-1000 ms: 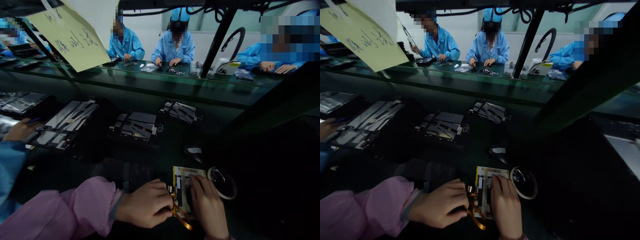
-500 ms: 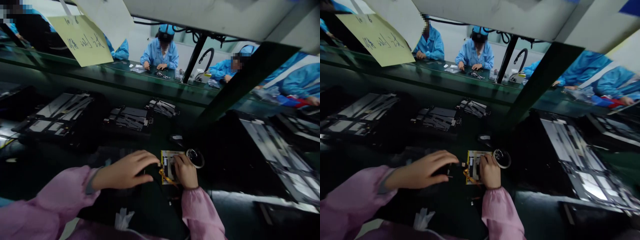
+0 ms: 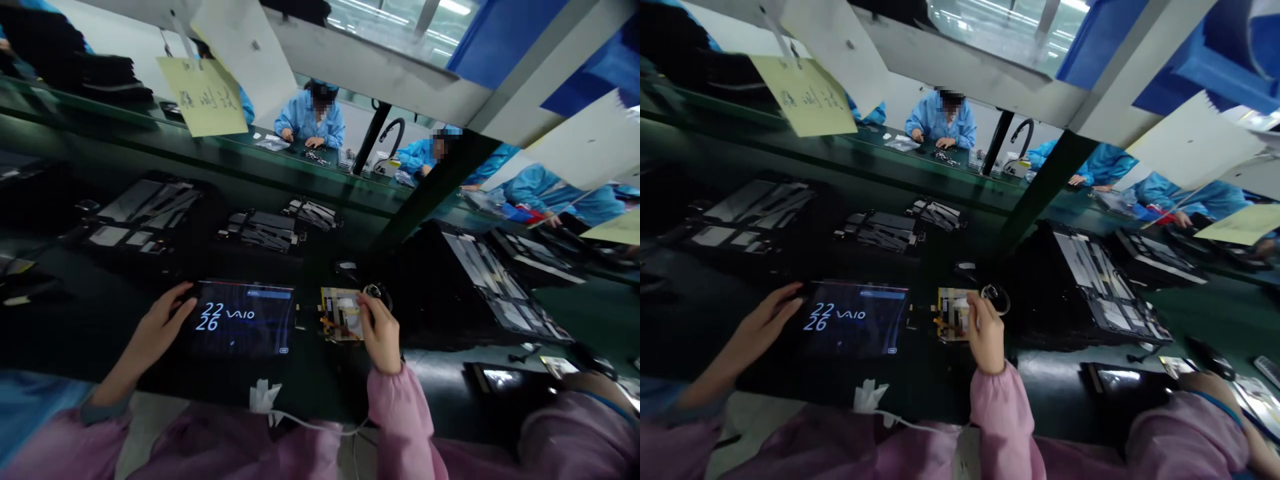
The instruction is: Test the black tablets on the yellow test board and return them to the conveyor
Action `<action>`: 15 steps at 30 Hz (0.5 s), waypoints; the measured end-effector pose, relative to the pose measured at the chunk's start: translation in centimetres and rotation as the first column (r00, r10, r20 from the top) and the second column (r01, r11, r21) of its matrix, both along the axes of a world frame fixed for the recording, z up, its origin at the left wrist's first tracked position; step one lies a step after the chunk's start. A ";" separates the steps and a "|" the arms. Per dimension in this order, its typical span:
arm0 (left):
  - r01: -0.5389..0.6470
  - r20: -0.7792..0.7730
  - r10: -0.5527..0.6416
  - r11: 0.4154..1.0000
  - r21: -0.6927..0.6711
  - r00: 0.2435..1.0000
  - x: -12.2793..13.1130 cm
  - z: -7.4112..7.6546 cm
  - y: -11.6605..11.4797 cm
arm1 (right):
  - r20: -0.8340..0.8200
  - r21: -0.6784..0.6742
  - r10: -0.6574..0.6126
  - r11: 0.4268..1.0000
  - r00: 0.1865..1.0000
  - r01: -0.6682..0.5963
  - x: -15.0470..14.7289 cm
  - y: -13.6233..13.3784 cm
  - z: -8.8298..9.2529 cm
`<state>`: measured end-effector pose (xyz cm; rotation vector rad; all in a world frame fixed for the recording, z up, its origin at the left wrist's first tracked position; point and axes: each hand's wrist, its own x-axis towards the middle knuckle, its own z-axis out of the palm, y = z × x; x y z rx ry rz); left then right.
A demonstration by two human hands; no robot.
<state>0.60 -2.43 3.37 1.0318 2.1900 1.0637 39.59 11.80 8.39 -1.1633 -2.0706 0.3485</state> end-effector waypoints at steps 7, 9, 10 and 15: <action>-0.017 0.158 0.018 1.000 -0.002 0.987 -0.4 0.6 0.9 | 0.205 -0.008 0.453 0.887 0.868 -0.462 -9.9 -10.2 -1.3; -0.038 0.208 0.026 0.998 0.057 0.978 -0.1 1.2 0.7 | 0.277 -0.002 0.472 0.872 0.837 -0.490 -12.4 -10.3 -2.8; -0.042 0.232 0.023 0.996 0.079 0.973 0.0 1.5 0.6 | 0.302 0.007 0.441 0.885 0.845 -0.465 -13.4 -9.8 -3.4; -0.020 0.351 -0.033 0.989 0.147 0.936 -0.3 2.2 -0.2 | 0.318 0.088 0.179 0.972 0.931 -0.217 -15.7 -7.2 -3.5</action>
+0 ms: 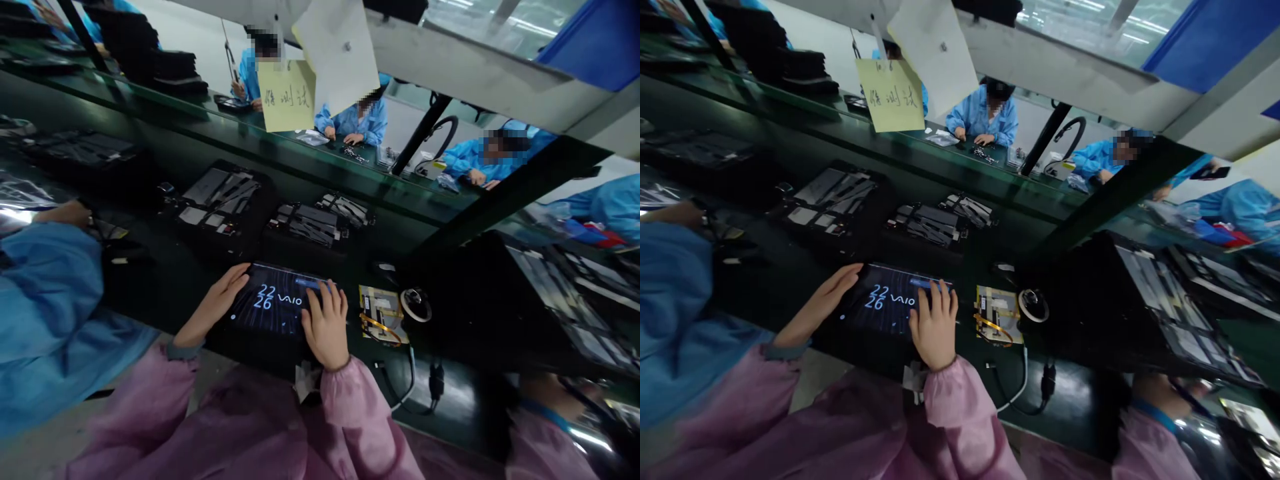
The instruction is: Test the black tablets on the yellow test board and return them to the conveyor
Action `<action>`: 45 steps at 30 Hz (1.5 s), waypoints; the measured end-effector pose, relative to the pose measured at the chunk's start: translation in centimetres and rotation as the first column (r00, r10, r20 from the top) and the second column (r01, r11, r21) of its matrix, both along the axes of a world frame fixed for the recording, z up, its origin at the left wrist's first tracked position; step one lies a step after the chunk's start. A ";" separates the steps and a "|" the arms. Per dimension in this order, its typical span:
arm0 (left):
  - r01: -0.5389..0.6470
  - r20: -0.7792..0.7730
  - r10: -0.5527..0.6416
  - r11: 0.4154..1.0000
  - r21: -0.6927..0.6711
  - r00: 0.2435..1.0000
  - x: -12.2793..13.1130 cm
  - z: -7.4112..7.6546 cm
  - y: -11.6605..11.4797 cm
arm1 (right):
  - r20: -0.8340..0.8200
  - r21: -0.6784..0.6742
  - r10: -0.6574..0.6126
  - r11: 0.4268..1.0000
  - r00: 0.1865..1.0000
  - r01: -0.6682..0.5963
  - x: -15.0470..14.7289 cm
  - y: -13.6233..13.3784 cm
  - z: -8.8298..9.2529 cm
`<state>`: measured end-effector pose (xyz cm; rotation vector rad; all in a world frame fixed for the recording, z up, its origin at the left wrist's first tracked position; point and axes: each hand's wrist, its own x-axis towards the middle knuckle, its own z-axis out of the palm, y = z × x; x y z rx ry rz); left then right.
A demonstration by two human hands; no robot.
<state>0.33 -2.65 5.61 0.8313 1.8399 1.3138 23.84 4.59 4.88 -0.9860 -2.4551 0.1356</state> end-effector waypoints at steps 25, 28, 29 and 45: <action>0.147 0.828 0.051 0.976 -0.159 0.558 -0.6 0.2 6.5 | -0.260 -0.047 -0.258 0.966 0.930 0.255 4.4 -3.0 2.1; 0.181 0.879 0.046 0.972 -0.149 0.474 -0.4 0.3 6.5 | -0.223 -0.076 -0.192 0.981 0.956 0.179 1.1 -0.7 3.3; 0.174 0.884 0.041 0.975 -0.137 0.466 -0.4 0.3 6.5 | -0.197 -0.086 -0.152 0.987 0.969 0.137 -0.6 0.4 3.8; 0.051 0.909 -0.057 0.998 0.039 0.414 -0.4 -1.1 6.9 | 0.183 -0.211 0.028 0.977 0.983 0.011 -14.3 7.6 4.6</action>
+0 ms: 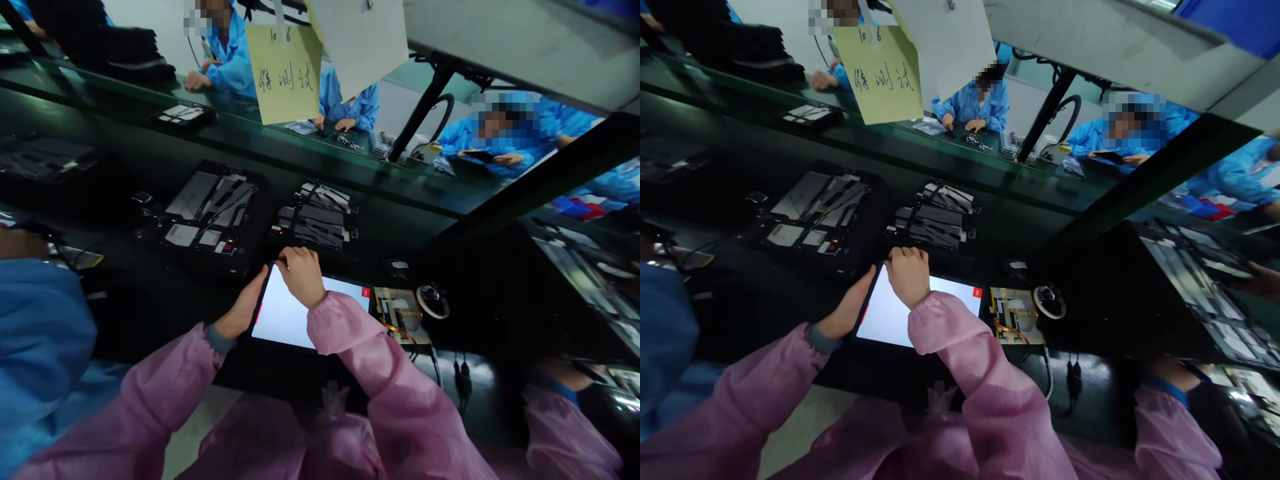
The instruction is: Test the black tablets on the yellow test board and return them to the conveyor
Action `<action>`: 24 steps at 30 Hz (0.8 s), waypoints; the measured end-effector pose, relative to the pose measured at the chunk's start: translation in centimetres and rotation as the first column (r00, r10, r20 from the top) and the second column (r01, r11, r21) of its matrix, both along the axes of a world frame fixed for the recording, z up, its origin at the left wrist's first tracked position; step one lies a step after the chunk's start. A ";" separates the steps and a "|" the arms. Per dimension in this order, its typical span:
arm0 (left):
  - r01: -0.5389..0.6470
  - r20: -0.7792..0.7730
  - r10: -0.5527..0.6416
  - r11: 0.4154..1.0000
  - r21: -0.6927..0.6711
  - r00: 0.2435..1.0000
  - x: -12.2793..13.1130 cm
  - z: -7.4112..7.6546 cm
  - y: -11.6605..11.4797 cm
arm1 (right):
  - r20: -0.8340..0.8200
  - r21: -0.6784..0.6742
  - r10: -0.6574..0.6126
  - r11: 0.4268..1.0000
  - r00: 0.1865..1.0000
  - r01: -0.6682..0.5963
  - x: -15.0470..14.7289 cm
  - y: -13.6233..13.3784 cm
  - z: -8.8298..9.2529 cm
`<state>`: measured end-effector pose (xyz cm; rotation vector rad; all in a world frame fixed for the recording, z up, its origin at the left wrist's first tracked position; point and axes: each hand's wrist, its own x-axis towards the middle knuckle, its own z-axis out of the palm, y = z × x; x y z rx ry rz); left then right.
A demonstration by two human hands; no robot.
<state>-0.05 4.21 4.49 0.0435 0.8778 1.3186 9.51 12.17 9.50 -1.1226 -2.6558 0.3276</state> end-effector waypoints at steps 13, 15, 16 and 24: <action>-0.034 0.087 0.035 0.999 -0.015 0.996 -0.1 -0.2 0.4 | 0.075 0.270 0.119 0.953 0.990 -0.135 -0.7 -0.5 0.0; -0.017 0.080 0.019 1.000 -0.015 0.997 -0.3 -0.1 0.3 | 0.085 0.346 0.172 0.919 0.981 -0.191 -0.2 -1.8 0.6; -0.008 0.077 0.009 1.000 -0.013 0.997 -0.3 0.0 0.3 | 0.091 0.348 0.200 0.911 0.976 -0.219 0.5 -2.5 1.0; -0.028 -0.212 0.013 0.997 -0.067 0.977 -0.3 0.5 -0.5 | -0.139 -0.151 0.243 0.953 0.960 -0.263 16.2 -9.1 3.9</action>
